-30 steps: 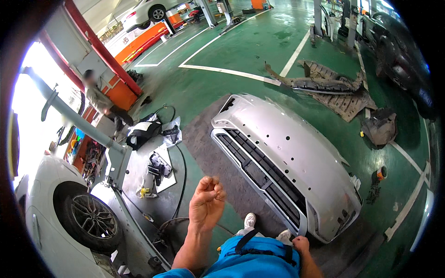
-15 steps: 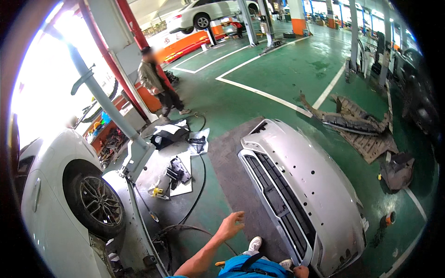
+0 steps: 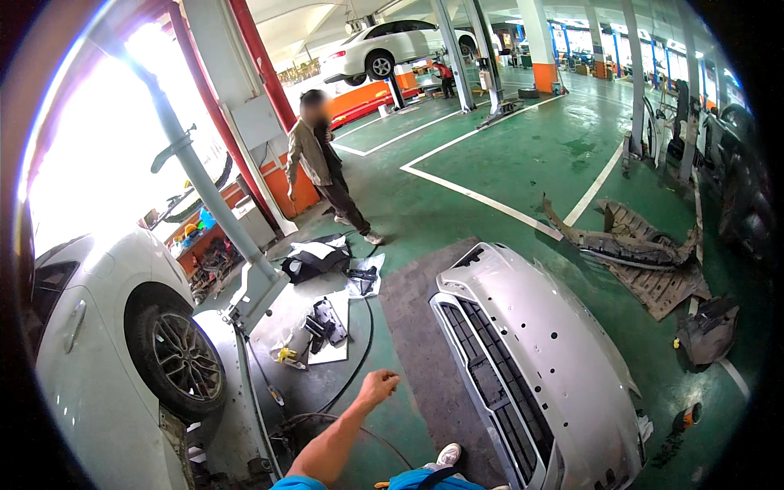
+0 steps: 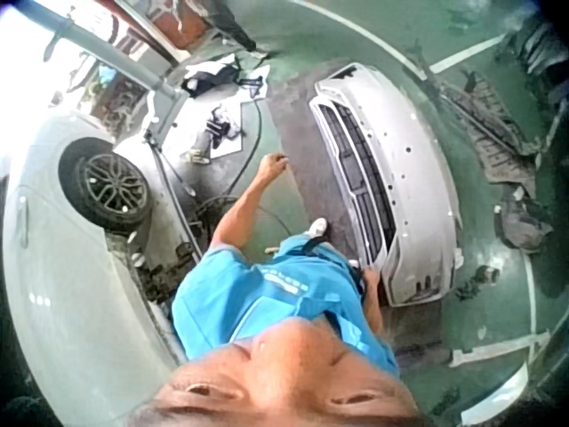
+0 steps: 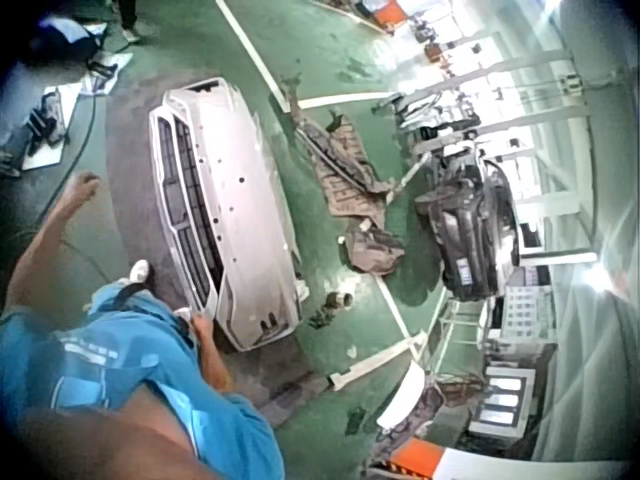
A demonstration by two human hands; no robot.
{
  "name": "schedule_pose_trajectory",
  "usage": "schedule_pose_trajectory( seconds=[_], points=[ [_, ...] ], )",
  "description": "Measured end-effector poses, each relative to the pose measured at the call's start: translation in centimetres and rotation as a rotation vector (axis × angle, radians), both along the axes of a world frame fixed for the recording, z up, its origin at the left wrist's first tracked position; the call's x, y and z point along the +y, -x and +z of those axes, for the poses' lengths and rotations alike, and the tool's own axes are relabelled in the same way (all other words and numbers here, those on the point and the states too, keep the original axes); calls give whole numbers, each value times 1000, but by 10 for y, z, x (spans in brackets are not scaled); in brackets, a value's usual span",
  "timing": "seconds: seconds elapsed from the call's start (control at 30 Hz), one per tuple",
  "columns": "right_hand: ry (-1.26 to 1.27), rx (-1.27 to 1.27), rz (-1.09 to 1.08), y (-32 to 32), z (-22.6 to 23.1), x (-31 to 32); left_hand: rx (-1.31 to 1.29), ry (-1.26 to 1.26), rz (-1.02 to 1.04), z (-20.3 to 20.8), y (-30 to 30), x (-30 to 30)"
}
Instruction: The person aligns and presses a silver trim piece into the lower grille area of a detached white car bumper, repeatedly adjusting and seating it by hand. The person also handles a black plastic grille insert and positions it near the bumper.
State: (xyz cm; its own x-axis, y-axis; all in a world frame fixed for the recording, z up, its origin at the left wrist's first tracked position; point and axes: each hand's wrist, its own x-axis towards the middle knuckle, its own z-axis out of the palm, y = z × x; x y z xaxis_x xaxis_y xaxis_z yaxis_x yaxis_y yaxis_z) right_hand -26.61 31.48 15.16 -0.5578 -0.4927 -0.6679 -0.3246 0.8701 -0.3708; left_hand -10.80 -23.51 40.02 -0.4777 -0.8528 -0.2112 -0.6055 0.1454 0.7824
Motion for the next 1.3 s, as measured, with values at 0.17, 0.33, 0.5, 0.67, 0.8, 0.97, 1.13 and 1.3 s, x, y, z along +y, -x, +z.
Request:
schedule_pose_trajectory(
  seconds=[0.17,0.33,0.5,0.67,0.8,0.97,1.13,1.3],
  points=[
    [-67,-67,-179,-1,-9,10,35,-34,115,-5,-28,-37],
    [151,103,-217,-12,2,24,-152,141,187,18,-50,-64],
    [0,76,128,-6,-3,14,47,150,252,21,-58,-137],
    [138,214,155,-15,-47,11,-25,296,293,28,-37,-252],
    [153,110,-95,-37,-7,-38,-108,477,253,62,15,-327],
    [274,4,-364,-66,19,-83,-125,527,403,70,43,-438],
    [156,-84,-733,-75,63,-93,-20,475,498,75,87,-497],
    [109,-72,-765,-64,89,-105,-84,491,382,35,78,-542]
  ],
)
